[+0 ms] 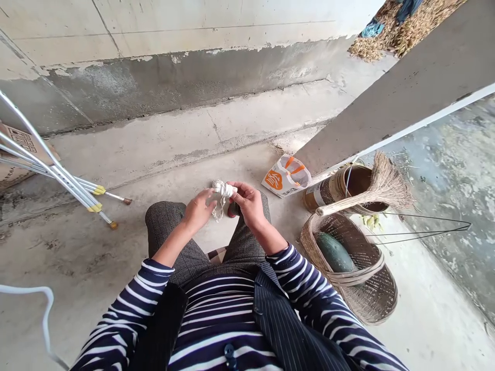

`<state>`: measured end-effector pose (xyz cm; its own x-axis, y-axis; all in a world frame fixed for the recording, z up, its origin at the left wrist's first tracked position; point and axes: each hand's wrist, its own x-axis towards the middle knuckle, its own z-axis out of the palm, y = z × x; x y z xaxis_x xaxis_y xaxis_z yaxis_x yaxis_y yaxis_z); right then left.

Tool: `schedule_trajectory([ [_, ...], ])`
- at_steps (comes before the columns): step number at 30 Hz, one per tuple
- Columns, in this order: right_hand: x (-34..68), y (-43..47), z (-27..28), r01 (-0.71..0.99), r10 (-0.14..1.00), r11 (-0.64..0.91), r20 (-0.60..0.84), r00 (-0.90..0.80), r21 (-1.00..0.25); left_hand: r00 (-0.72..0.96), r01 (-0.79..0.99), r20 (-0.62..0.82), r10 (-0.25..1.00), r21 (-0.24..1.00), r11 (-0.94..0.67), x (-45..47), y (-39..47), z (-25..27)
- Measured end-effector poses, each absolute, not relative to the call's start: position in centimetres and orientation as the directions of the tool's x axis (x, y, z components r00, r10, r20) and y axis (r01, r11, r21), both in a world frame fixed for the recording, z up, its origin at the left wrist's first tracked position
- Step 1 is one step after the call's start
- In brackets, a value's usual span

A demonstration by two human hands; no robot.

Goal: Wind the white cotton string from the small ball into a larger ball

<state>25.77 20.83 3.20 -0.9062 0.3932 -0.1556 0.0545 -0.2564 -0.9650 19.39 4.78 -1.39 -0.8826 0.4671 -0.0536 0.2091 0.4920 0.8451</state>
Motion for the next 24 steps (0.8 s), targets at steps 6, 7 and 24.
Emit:
schedule_trajectory([
  [6, 26.2, 19.6, 4.2, 0.073, 0.306, -0.379, -0.199, -0.931, -0.923, -0.919, 0.055, -0.020, 0.394, 0.982, 0.179, 20.2, 6.5, -0.4],
  [7, 26.3, 19.4, 4.2, 0.077, 0.295, -0.385, -0.202, -0.934, -0.920, -0.926, 0.030, -0.032, 0.377, 0.987, 0.159, 20.5, 6.9, -0.3],
  [24, 25.8, 19.8, 4.6, 0.133, 0.273, -0.422, -0.265, -0.925, -0.897, -0.798, -0.277, -0.293, 0.527, 0.954, 0.112, 20.4, 6.0, -0.4],
])
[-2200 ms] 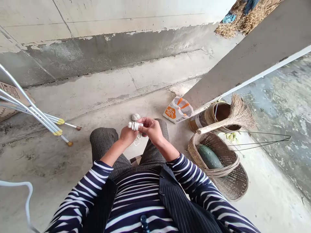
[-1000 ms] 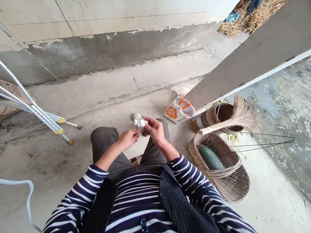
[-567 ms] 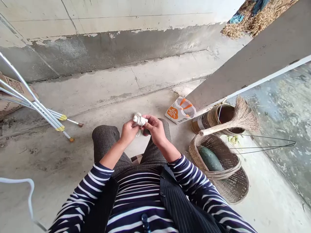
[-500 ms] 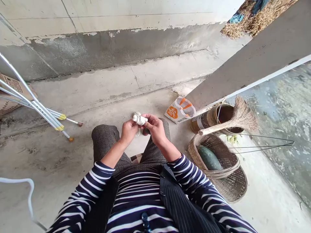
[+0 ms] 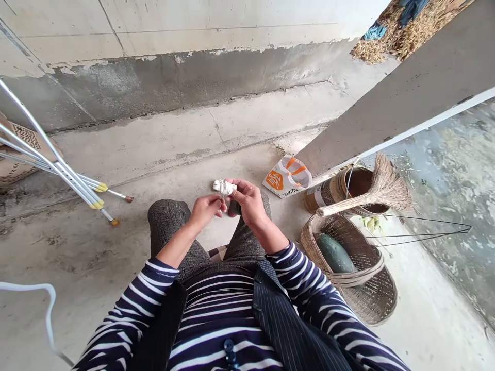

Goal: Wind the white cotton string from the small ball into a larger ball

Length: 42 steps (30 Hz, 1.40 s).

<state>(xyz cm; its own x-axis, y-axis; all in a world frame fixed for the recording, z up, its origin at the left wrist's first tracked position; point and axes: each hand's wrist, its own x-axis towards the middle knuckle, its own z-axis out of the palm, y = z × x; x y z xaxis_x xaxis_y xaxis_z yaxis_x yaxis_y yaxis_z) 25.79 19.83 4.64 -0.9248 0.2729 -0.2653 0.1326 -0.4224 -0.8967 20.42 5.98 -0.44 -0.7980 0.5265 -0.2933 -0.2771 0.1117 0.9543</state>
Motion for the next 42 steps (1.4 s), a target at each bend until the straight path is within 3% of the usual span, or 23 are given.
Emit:
schedule_trajectory([
  [3, 26.1, 19.3, 5.3, 0.162, 0.177, -0.478, -0.276, -0.945, -0.863, -0.855, -0.253, -0.300, 0.424, 0.953, 0.165, 18.9, 6.3, -1.0],
  [7, 25.8, 20.1, 4.2, 0.113, 0.241, -0.422, -0.231, -0.942, -0.900, -0.831, -0.268, -0.321, 0.454, 0.947, 0.179, 18.9, 6.5, -0.9],
  [10, 25.2, 21.3, 1.9, 0.076, 0.394, -0.151, -0.131, -0.910, -0.986, -0.745, -0.266, -0.331, 0.578, 0.943, 0.197, 20.1, 6.4, -0.2],
  [13, 24.8, 22.2, -0.8, 0.050, 0.455, 0.276, 0.085, -0.886, -0.960, -0.701, -0.117, -0.302, 0.646, 0.942, 0.314, 20.9, 6.1, 0.4],
  [15, 24.6, 22.7, -2.4, 0.011, 0.389, 0.545, 0.241, -0.889, -0.838, -0.688, -0.023, -0.311, 0.656, 0.913, 0.408, 20.8, 5.9, 0.8],
  [17, 24.6, 23.1, -3.8, -0.015, 0.293, 0.716, 0.320, -0.901, -0.698, -0.650, -0.008, -0.356, 0.671, 0.887, 0.462, 20.4, 5.6, 1.4],
  [21, 25.0, 23.5, -5.1, -0.081, 0.112, 0.807, 0.286, -0.952, -0.584, -0.570, -0.038, -0.387, 0.725, 0.894, 0.447, 18.1, 5.1, 3.1],
  [25, 26.3, 22.7, -4.6, -0.087, 0.081, 0.636, 0.178, -0.981, -0.767, -0.624, 0.061, -0.301, 0.721, 0.901, 0.429, 14.9, 5.3, 4.0],
  [29, 27.5, 21.5, -3.1, 0.019, 0.087, 0.119, -0.008, -0.996, -0.993, -0.687, 0.087, -0.256, 0.680, 0.900, 0.427, 13.2, 5.7, 2.7],
  [31, 27.7, 21.1, -2.4, 0.057, 0.063, -0.112, -0.064, -0.996, -0.992, -0.696, 0.062, -0.263, 0.668, 0.905, 0.421, 13.2, 5.6, 1.5],
  [33, 27.7, 20.9, -1.7, 0.079, 0.056, -0.248, -0.096, -0.994, -0.965, -0.692, 0.026, -0.280, 0.665, 0.911, 0.411, 13.5, 5.4, 0.4],
  [38, 27.6, 21.2, -0.6, 0.101, 0.071, -0.365, -0.135, -0.988, -0.926, -0.661, -0.050, -0.310, 0.684, 0.927, 0.372, 14.1, 5.0, -1.5],
  [42, 27.5, 21.6, -0.3, 0.163, 0.124, -0.446, -0.241, -0.962, -0.880, -0.727, -0.069, -0.286, 0.624, 0.935, 0.349, 14.8, 5.1, -1.7],
])
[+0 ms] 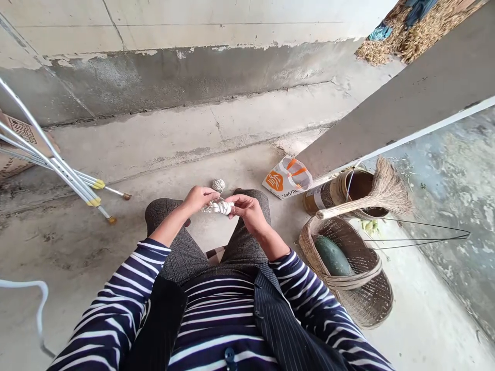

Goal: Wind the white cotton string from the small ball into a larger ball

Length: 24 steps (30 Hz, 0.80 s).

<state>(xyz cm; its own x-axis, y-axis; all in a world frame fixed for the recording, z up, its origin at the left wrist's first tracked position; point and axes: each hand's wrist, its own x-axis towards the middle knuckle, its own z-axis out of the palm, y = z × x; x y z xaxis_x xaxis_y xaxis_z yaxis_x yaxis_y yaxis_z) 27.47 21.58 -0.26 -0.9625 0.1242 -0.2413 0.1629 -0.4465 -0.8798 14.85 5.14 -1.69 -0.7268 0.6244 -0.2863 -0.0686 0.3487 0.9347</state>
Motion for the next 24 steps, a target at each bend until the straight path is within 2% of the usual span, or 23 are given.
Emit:
schedule_trajectory([
  [3, 27.3, 21.9, -0.4, 0.245, 0.109, -0.527, -0.350, -0.930, -0.814, -0.765, -0.088, -0.215, 0.607, 0.968, 0.233, 16.1, 5.5, -1.4],
  [6, 27.3, 22.2, -0.6, 0.310, 0.052, -0.590, -0.419, -0.906, -0.745, -0.706, -0.191, -0.234, 0.668, 0.972, 0.139, 17.7, 6.0, -1.1],
  [8, 27.3, 22.4, -0.7, 0.333, 0.028, -0.614, -0.442, -0.897, -0.715, -0.711, -0.211, -0.244, 0.660, 0.969, 0.131, 18.6, 6.1, -1.1],
  [11, 27.3, 22.5, -0.8, 0.351, 0.014, -0.645, -0.470, -0.882, -0.678, -0.799, -0.094, -0.180, 0.574, 0.980, 0.175, 19.6, 6.2, -1.5],
  [14, 27.3, 22.6, -0.8, 0.364, -0.015, -0.682, -0.486, -0.874, -0.634, -0.832, 0.024, -0.114, 0.543, 0.970, 0.241, 20.4, 6.1, -2.1],
  [17, 27.4, 22.5, -0.6, 0.369, -0.028, -0.679, -0.481, -0.876, -0.634, -0.838, 0.039, -0.124, 0.532, 0.958, 0.285, 20.5, 5.8, -2.4],
  [20, 27.7, 22.6, -0.4, 0.369, -0.019, -0.648, -0.470, -0.882, -0.666, -0.839, 0.014, -0.129, 0.529, 0.966, 0.259, 19.8, 5.2, -1.9],
  [24, 27.8, 22.8, 0.0, 0.443, -0.119, -0.544, -0.458, -0.881, -0.713, -0.742, 0.026, -0.124, 0.659, 0.977, 0.213, 18.2, 4.4, 0.7],
])
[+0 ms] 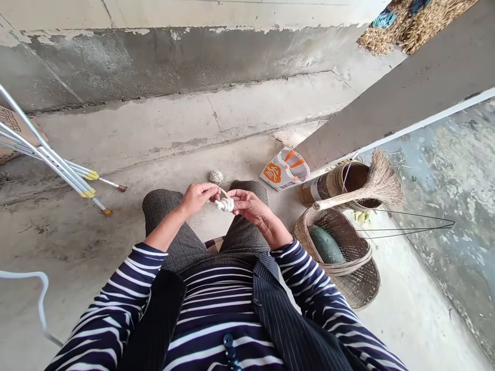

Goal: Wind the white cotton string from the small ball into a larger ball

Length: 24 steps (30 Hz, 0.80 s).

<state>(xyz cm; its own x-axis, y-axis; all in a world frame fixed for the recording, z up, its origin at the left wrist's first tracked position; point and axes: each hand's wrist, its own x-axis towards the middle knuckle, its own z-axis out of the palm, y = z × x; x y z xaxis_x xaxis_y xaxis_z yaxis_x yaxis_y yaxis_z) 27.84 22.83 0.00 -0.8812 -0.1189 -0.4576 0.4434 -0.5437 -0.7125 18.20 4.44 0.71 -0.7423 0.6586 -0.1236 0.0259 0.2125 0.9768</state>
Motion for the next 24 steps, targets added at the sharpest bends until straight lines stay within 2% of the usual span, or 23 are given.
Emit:
schedule_trajectory([
  [2, 27.8, 23.0, 0.2, 0.469, -0.167, -0.463, -0.445, -0.880, -0.752, -0.679, 0.058, -0.126, 0.723, 0.973, 0.224, 17.5, 4.2, 2.3],
  [5, 27.5, 23.4, 0.5, 0.438, -0.168, -0.330, -0.404, -0.899, -0.836, -0.626, 0.073, -0.166, 0.762, 0.960, 0.269, 16.7, 4.2, 4.2],
  [9, 27.0, 24.0, 0.9, 0.363, -0.149, -0.149, -0.342, -0.928, -0.920, -0.554, -0.050, -0.264, 0.790, 0.957, 0.285, 16.0, 4.3, 5.2],
  [12, 26.7, 24.3, 1.4, 0.322, -0.214, -0.065, -0.303, -0.929, -0.944, -0.509, -0.142, -0.315, 0.801, 0.949, 0.283, 15.7, 4.3, 5.1],
  [14, 26.8, 24.2, 1.7, 0.303, -0.269, -0.078, -0.273, -0.924, -0.950, -0.477, -0.188, -0.340, 0.811, 0.940, 0.283, 15.5, 4.4, 4.5],
  [16, 26.9, 23.9, 2.0, 0.293, -0.280, -0.155, -0.243, -0.929, -0.943, -0.441, -0.245, -0.375, 0.815, 0.924, 0.293, 15.3, 4.4, 3.7],
  [20, 27.5, 23.3, 1.9, 0.280, -0.206, -0.349, -0.218, -0.954, -0.894, -0.369, -0.331, -0.454, 0.811, 0.880, 0.341, 15.4, 4.5, 1.9],
  [24, 28.1, 23.0, 1.3, 0.273, -0.155, -0.369, -0.231, -0.961, -0.888, -0.367, -0.334, -0.458, 0.810, 0.877, 0.345, 15.8, 4.8, 0.2],
])
